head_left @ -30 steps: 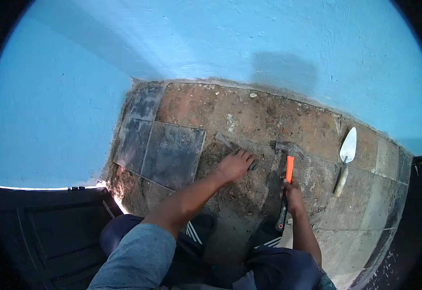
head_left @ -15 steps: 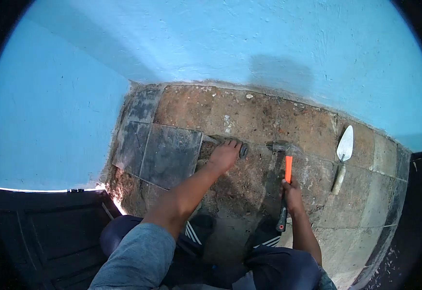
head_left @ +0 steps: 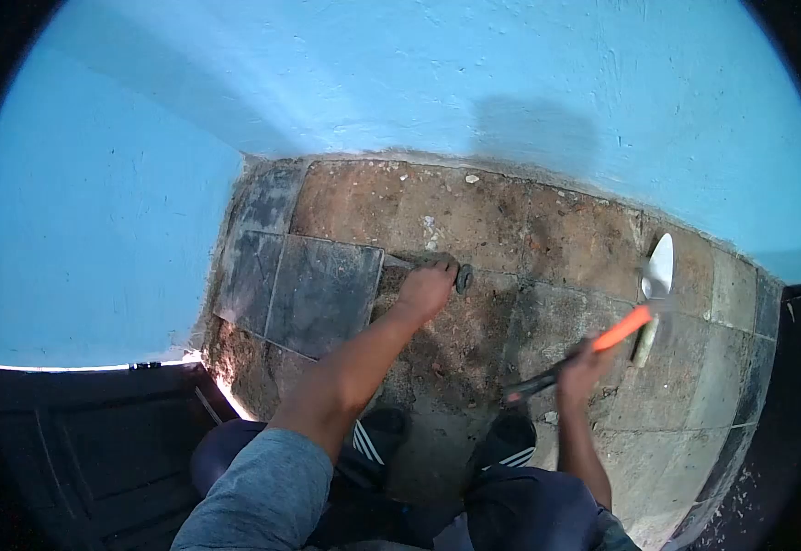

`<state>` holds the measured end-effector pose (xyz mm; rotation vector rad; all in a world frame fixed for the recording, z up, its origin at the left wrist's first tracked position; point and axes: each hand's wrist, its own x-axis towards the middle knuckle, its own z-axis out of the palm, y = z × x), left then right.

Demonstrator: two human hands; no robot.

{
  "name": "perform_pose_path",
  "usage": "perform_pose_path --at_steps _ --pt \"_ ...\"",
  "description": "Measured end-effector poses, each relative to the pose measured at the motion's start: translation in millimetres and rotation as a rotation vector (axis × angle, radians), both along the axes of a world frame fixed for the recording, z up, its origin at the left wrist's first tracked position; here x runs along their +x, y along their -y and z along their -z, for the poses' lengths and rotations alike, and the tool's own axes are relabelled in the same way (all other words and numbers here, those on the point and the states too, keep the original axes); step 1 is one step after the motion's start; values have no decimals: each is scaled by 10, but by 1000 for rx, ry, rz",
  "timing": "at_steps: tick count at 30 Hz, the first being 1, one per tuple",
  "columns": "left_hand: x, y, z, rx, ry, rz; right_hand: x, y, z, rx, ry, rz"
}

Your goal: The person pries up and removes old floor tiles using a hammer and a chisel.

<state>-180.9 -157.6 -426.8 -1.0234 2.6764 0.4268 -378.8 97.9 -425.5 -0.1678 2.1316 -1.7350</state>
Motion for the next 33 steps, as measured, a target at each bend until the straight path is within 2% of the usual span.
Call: perform_pose_path --at_steps 2,4,7,9,10,13,16,19,21,22,24,27,30,33 --pt "-37 53 -2 38 45 -6 660 65 396 158 -114 -284" --pt "-46 108 73 66 107 29 970 241 444 364 -17 -763" --pt "12 2 121 -42 -40 0 867 244 636 224 306 -686" --pt "-9 14 109 -57 -67 -10 659 141 530 199 224 -535" --pt "-23 18 110 -62 -83 -20 517 126 304 175 260 -453" --pt "-130 94 22 32 151 33 73 15 54 37 232 -228" --pt "-114 111 67 20 116 48 -237 -43 -87 -138 171 -7" --pt "-126 114 -55 52 190 37 46 -111 371 -114 97 75" --pt "-120 156 41 41 163 19 693 -37 432 49 170 -149" --pt "-108 149 82 39 151 12 833 59 616 156 155 -432" --pt "-74 152 30 -16 88 4 890 199 737 244 201 -696" --pt "-19 33 -125 -60 123 65 925 118 765 221 305 -647" --pt "-52 -220 -104 -44 101 184 689 -117 743 238 216 -618" --pt "-200 -565 -108 3 68 240 438 -183 356 271 232 -576"
